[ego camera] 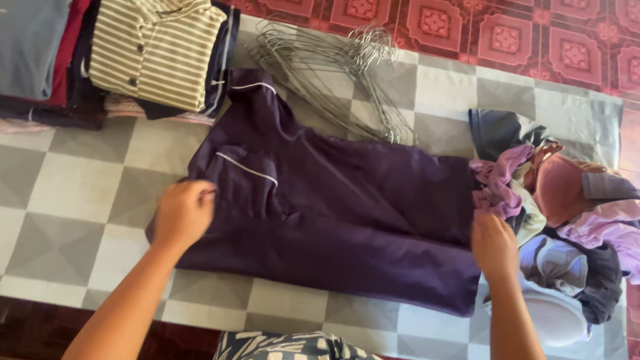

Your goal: The person picks up and folds a striped shirt and a dark purple garment on a checkered table, then places them onto a stack of folded laundry.

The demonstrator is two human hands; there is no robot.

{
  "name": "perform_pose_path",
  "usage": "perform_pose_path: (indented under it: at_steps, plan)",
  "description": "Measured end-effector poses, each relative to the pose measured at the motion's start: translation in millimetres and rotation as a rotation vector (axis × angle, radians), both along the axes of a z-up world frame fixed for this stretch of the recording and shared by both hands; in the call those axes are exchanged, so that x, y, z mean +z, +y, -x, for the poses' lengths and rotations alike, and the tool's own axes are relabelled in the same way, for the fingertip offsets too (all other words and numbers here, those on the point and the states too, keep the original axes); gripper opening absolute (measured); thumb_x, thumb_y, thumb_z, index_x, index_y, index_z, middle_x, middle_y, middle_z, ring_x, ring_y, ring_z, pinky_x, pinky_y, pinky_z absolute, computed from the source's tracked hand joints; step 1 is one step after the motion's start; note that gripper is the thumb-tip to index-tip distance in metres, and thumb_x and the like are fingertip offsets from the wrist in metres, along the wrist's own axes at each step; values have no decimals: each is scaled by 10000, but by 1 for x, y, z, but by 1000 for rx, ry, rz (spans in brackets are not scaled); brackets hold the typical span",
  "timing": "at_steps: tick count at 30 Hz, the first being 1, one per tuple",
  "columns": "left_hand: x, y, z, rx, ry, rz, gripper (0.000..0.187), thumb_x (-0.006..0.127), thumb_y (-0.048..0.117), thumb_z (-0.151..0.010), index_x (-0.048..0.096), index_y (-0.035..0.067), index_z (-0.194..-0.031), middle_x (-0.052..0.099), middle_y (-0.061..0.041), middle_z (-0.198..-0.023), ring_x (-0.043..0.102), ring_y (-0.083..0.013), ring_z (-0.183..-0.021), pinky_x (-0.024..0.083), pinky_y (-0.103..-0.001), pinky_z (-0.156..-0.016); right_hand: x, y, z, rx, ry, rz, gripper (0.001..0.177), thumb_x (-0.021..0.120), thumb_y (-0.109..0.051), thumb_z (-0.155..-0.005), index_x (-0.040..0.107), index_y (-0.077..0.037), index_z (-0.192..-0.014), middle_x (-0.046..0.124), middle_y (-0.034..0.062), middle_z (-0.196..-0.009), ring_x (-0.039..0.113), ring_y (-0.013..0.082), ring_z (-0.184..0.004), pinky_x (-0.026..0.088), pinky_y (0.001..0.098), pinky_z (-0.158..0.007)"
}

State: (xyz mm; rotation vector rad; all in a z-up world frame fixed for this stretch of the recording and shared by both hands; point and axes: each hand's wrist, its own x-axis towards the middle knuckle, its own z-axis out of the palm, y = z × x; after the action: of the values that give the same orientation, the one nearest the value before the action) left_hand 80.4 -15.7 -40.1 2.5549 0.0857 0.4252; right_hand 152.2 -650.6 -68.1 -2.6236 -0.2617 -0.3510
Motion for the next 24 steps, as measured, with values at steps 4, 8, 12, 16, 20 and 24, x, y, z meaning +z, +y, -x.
perform_pose_path:
  at_steps: [4,8,12,16,20,24]
  plan:
    - [19,-62,-80,-139,68,-188,453,779,178,-785,674,81,-1215,671,-161,-1157,611,-397,-1093,485,-495,-916,2,41,-76,45,126,174,279,728,-145,-856,693,-124,-1133,683,108,-1140,594,362,-1168,455,496,-1006]
    - [-1,-118,-126,-245,228,-294,769,735,376,-826,407,226,-1505,392,-182,-1530,391,-424,-1383,330,-590,-1095,10,77,-127,25,165,284,705,802,-186,-689,585,-169,-1359,617,71,-1388,504,362,-1317,381,619,-987]
    - [-44,-135,-151,-140,412,-426,831,560,574,-948,160,313,-1628,139,-138,-1679,154,-446,-1520,146,-666,-1171,-2,84,-165,3,412,484,874,868,-329,-644,529,-270,-1448,648,65,-1382,533,398,-1306,358,665,-958]
    - [-75,-113,-164,-97,568,-429,842,469,662,-946,99,330,-1625,60,-75,-1704,129,-422,-1528,124,-643,-1193,-26,34,-216,-31,653,599,463,841,-469,-788,745,-239,-1178,701,95,-1255,638,373,-1155,465,607,-903]
    - [-90,-97,-157,-116,419,-359,835,486,654,-950,143,335,-1641,94,-92,-1713,198,-418,-1528,164,-636,-1205,-37,8,-194,-275,127,409,294,768,-426,-919,757,-182,-1083,692,123,-1176,602,379,-1162,413,587,-977]
    - [-69,-102,-156,-151,254,-455,817,581,571,-956,226,313,-1645,165,-153,-1708,246,-473,-1493,191,-652,-1199,-5,50,-157,-285,-160,512,340,721,-313,-924,689,-113,-1197,630,129,-1211,554,370,-1164,373,570,-919]
